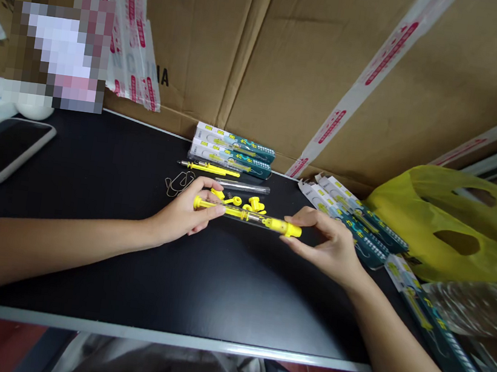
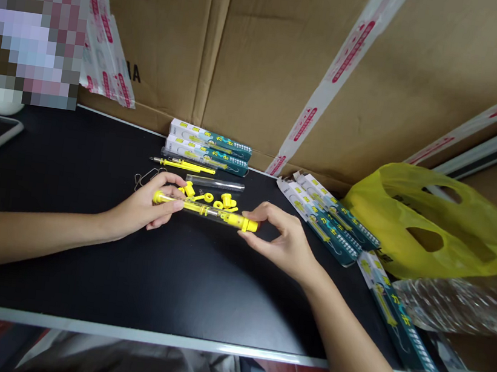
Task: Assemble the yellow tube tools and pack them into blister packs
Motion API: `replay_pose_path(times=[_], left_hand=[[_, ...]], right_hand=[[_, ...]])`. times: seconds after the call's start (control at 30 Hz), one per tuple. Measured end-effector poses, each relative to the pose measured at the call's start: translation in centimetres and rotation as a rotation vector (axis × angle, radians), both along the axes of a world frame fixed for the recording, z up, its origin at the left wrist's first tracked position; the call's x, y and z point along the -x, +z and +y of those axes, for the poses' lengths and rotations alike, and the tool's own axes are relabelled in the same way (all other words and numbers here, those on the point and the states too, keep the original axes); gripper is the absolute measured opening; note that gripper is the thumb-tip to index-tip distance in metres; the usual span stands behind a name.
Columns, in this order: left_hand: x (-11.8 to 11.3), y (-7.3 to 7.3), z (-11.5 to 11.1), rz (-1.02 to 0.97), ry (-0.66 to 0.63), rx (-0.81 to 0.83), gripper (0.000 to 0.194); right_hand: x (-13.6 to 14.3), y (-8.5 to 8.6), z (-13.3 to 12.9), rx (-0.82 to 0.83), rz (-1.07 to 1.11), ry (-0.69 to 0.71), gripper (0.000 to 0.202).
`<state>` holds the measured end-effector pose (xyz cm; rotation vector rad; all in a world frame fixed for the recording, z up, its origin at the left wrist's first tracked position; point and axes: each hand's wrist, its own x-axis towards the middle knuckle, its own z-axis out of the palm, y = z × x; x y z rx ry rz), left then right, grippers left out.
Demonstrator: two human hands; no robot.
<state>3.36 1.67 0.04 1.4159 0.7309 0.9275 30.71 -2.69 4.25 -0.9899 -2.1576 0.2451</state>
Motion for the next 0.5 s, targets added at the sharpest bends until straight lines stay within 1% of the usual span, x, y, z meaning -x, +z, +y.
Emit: replay_pose_path(times=[0.27,0.5], left_hand=[[-0.20,0.07,-0.04,-0.026,-0.011,-0.010,0.028],[-0.20,0.26,-0.06,-0.025,0.011,0.005,0.029]], right_hand=[[0.15,-0.12,0.01,-0.057,-0.006,-0.024,0.015],[-0.17,0.33,0.04,-0.043,-0.045,-0.035,0.021]])
